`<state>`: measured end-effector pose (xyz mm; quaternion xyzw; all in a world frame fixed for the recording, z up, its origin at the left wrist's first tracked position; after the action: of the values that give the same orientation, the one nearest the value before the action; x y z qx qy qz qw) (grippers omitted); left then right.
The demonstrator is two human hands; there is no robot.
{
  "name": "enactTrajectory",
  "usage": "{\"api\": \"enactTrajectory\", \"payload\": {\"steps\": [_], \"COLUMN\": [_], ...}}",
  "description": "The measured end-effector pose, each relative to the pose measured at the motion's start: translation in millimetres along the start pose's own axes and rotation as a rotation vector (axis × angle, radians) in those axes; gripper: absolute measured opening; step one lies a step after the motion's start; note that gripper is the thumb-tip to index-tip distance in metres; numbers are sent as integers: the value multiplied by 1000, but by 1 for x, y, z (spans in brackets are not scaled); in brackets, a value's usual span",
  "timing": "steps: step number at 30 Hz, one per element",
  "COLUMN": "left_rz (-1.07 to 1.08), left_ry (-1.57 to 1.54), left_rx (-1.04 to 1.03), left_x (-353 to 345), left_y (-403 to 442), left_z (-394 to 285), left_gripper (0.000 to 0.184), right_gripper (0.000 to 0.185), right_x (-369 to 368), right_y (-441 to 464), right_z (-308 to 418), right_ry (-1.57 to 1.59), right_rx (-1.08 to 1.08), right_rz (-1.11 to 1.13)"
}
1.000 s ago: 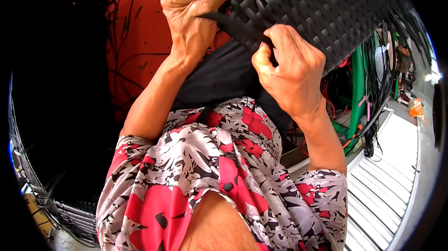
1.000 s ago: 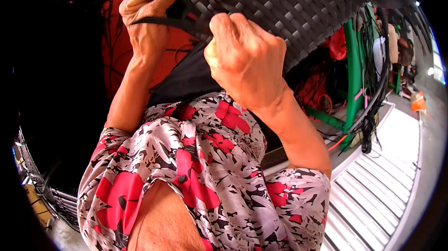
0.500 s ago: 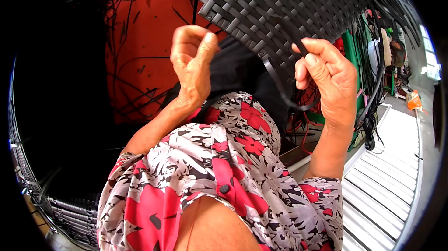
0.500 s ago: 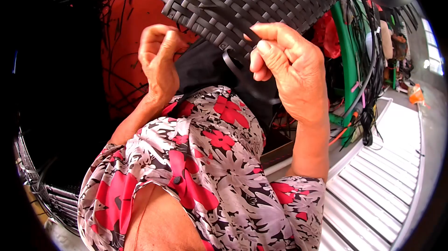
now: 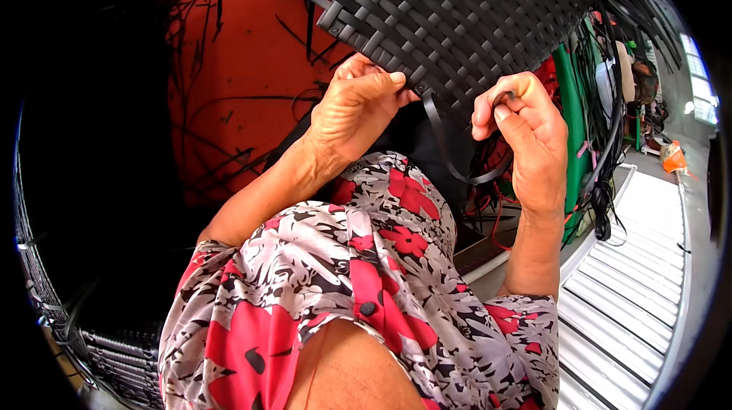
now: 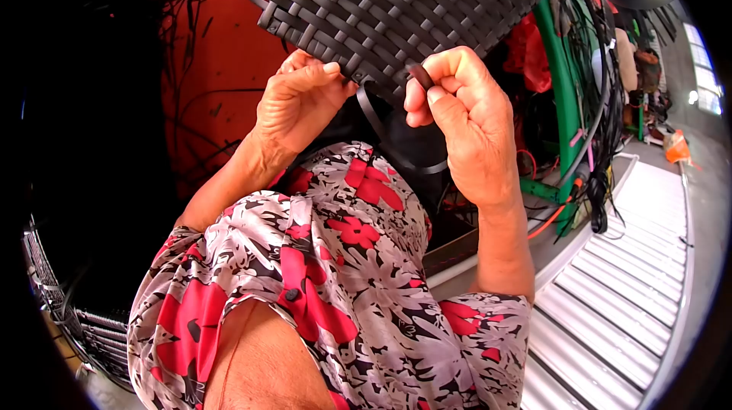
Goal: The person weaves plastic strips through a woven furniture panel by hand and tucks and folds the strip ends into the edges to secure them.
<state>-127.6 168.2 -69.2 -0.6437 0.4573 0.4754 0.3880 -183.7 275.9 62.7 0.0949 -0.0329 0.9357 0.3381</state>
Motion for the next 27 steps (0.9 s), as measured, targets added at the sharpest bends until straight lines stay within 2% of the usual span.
{"api": "enactTrajectory", "payload": {"steps": [3, 4, 7, 8, 13, 14, 15, 17, 18, 22, 25, 27], "left_rz": [-54, -54, -6, 9, 107, 52, 24, -12, -22, -63, 47, 8], "left_ry": [22, 19, -29, -34, -151, -91, -65, -62, -85, -39, -136, -129], "left_rx": [-43, -44, -77, -61, -46, -23, -11, 33, 66, 73, 58, 68], "left_x": [-10, -6, 0, -1, 7, 8, 6, 3, 3, 2, 9, 12], "left_y": [5, 7, 11, 12, 24, 25, 25, 24, 23, 21, 24, 22], "left_z": [-11, -9, -8, -6, 3, 5, 3, 3, 3, 4, 9, 11], "left_gripper": [18, 18, 34, 35, 37, 14, 10, 20, 23, 24, 22, 22], "right_gripper": [19, 15, 18, 22, 14, 13, 12, 15, 16, 17, 17, 18], "right_x": [-1, 1, 1, -5, -25, -28, -30, -36, -38, -42, -48, -52], "right_y": [-1, 0, 2, 4, 2, 0, -3, -6, -7, -11, -14, -16], "right_z": [11, 16, 18, 20, 11, 10, 9, 6, 4, -6, -6, -10], "right_ry": [-50, -67, -235, -274, -454, -489, -524, -656, -618, -532, -586, -570], "right_rx": [-45, 5, -97, -67, -29, -2, 25, 80, 52, -3, -18, 3], "right_rz": [-108, -158, -161, -192, -155, -184, -213, -195, -215, -248, -248, -255]}}
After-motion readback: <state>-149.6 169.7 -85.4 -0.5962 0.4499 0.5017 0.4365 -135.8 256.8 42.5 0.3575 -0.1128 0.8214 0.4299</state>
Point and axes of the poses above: each hand's wrist, its own y-axis towards the middle knuckle, its own x-axis out of the back of the hand, z = x × y, the point moved 9 cm from there along y, towards the middle knuckle, and after that the axes turned 5 degrees about y, right-handed, at the moved point
